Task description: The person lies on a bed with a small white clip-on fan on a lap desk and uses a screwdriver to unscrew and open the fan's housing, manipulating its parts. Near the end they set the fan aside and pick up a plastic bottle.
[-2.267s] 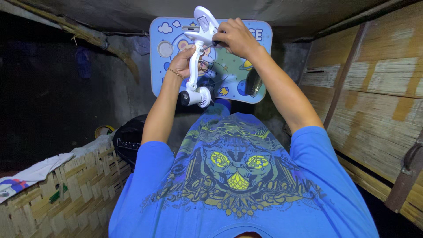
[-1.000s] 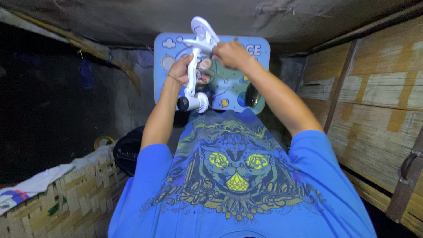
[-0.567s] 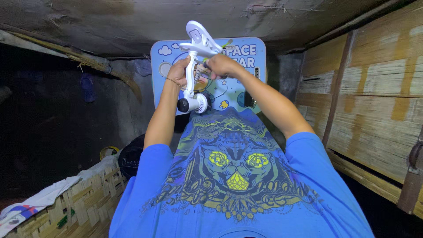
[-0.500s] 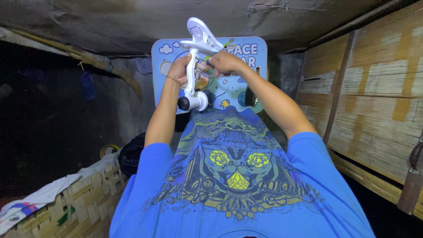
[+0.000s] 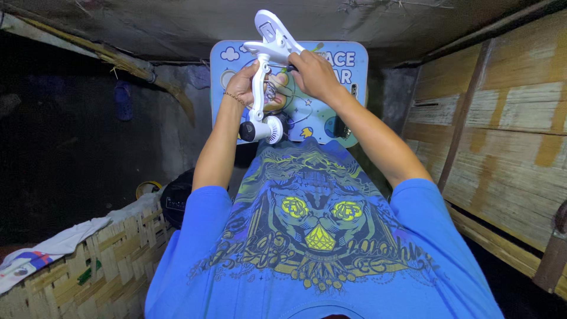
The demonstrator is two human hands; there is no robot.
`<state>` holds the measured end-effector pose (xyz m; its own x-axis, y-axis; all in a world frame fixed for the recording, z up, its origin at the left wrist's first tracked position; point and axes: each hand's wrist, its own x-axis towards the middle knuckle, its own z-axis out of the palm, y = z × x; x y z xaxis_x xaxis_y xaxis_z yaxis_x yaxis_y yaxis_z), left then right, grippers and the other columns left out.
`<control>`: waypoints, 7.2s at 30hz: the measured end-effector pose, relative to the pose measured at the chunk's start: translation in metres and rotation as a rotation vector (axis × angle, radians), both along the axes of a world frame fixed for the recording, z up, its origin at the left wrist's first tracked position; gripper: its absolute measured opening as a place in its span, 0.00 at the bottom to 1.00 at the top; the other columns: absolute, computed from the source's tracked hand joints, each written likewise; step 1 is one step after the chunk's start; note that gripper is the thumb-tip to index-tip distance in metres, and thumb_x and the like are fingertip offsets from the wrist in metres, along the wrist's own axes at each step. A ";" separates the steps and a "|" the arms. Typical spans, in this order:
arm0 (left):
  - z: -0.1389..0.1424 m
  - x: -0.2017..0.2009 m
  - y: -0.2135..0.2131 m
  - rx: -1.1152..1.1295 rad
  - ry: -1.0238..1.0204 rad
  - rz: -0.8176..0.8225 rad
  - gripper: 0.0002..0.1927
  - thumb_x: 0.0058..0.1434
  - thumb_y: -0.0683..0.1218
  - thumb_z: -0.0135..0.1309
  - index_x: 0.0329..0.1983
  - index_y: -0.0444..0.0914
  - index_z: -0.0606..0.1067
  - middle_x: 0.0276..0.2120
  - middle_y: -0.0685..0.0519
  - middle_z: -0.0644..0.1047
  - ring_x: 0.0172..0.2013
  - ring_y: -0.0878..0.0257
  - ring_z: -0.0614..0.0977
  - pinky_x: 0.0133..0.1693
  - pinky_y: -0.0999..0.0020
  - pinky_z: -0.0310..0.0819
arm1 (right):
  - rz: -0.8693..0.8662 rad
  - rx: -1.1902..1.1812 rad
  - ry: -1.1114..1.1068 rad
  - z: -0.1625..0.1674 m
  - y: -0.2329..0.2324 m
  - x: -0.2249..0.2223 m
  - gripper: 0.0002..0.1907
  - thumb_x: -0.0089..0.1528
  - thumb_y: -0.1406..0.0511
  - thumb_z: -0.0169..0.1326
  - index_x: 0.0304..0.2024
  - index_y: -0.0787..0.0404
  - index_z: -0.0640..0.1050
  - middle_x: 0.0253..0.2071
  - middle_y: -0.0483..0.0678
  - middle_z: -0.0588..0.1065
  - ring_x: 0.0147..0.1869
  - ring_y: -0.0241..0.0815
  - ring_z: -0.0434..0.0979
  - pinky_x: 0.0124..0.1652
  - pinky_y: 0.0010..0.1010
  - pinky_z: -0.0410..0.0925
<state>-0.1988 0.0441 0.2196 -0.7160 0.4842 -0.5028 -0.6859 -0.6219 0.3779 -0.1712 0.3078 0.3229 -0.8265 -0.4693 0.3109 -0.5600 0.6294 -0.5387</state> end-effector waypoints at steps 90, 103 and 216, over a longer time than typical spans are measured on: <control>-0.028 0.002 -0.002 -0.254 0.079 0.019 0.13 0.70 0.48 0.56 0.44 0.31 0.77 0.31 0.46 0.81 0.25 0.58 0.82 0.28 0.63 0.82 | -0.025 -0.465 -1.141 -0.061 -0.005 -0.019 0.13 0.62 0.63 0.62 0.38 0.66 0.74 0.25 0.47 0.76 0.23 0.33 0.74 0.21 0.26 0.67; -0.025 -0.001 -0.015 -0.038 0.084 -0.006 0.17 0.68 0.53 0.59 0.48 0.34 0.77 0.37 0.47 0.80 0.31 0.60 0.80 0.32 0.66 0.79 | 0.097 -0.056 -0.160 -0.007 0.003 -0.022 0.16 0.60 0.69 0.61 0.47 0.64 0.71 0.42 0.59 0.77 0.48 0.63 0.77 0.46 0.49 0.70; -0.019 0.000 0.014 -0.219 0.178 0.149 0.11 0.67 0.47 0.57 0.38 0.32 0.76 0.26 0.47 0.78 0.21 0.58 0.79 0.23 0.64 0.77 | -0.116 -0.130 -0.447 -0.069 -0.012 -0.035 0.20 0.61 0.57 0.66 0.46 0.63 0.76 0.39 0.58 0.78 0.42 0.55 0.81 0.42 0.44 0.71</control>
